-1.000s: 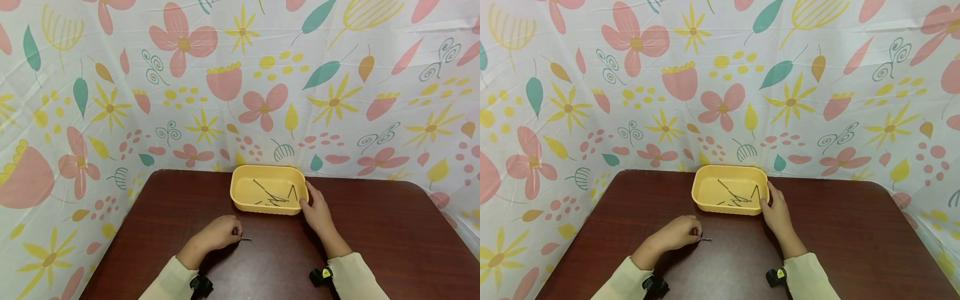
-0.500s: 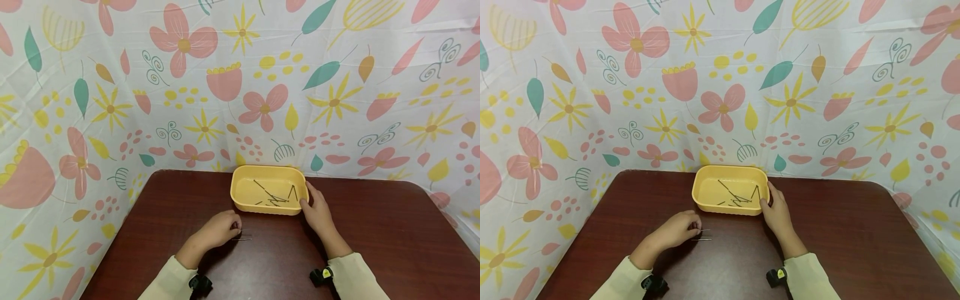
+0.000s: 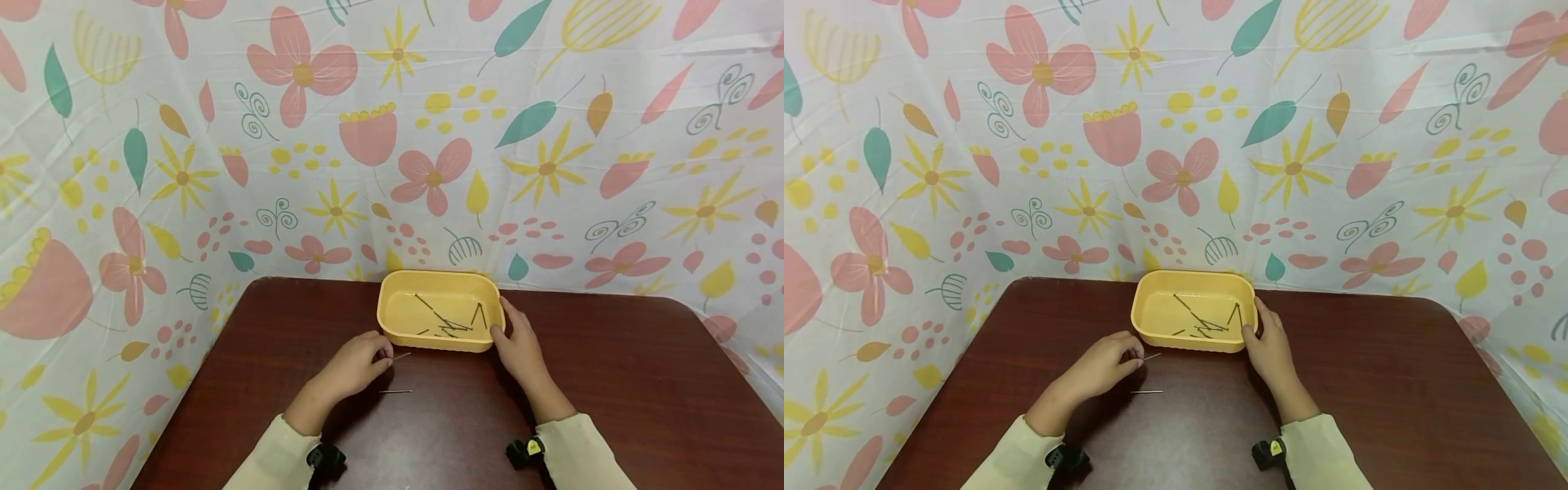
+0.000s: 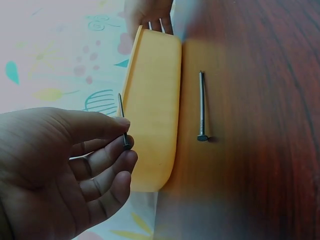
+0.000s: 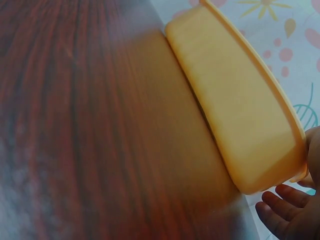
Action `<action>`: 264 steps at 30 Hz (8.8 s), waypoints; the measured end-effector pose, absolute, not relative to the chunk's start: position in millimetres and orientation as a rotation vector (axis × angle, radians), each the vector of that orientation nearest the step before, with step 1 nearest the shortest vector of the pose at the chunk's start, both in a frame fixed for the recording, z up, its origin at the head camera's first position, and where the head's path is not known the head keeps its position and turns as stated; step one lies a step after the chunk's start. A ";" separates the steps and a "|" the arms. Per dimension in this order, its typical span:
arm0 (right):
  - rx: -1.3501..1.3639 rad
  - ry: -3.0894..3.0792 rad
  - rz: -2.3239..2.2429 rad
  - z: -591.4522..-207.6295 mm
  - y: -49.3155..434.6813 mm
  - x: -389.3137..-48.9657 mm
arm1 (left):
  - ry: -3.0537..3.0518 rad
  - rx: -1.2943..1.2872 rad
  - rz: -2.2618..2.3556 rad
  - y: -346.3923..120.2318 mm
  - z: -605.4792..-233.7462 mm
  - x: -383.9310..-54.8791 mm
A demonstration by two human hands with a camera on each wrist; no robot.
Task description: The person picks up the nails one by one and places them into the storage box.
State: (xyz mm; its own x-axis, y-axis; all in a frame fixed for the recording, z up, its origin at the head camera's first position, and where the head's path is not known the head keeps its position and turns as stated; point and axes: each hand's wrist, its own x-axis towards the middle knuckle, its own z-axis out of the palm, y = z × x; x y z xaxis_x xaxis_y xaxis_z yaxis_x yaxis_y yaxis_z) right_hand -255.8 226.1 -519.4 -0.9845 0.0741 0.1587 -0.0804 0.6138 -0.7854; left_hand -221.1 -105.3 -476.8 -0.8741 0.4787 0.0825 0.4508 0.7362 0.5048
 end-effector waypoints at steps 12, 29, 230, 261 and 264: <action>0.001 -2.648 1.318 -518.3 224.8 -255.5 | 2.941 0.704 1.042 -102.6 -468.5 -233.1; -0.016 -2.654 1.322 -516.1 225.5 -255.3 | 3.041 0.606 1.186 -91.6 -457.9 -252.3; -0.009 -2.660 1.318 -515.1 226.6 -255.2 | 2.825 0.783 0.742 -96.3 -478.4 -216.9; 0.012 -2.641 1.308 -520.4 226.4 -256.5 | 2.982 0.605 1.138 -85.7 -454.1 -249.5; 0.010 -2.639 1.314 -520.0 226.4 -256.3 | 2.997 0.590 1.162 -84.3 -454.6 -252.9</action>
State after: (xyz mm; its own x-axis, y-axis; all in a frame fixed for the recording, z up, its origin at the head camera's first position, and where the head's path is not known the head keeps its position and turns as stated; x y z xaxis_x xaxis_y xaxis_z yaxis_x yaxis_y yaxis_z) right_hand -256.3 226.4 -520.0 -0.9813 0.0795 0.1755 -0.0922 0.6062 -0.7899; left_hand -252.9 -84.3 -454.6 -0.9270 0.2852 0.2434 0.3747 0.6833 0.6266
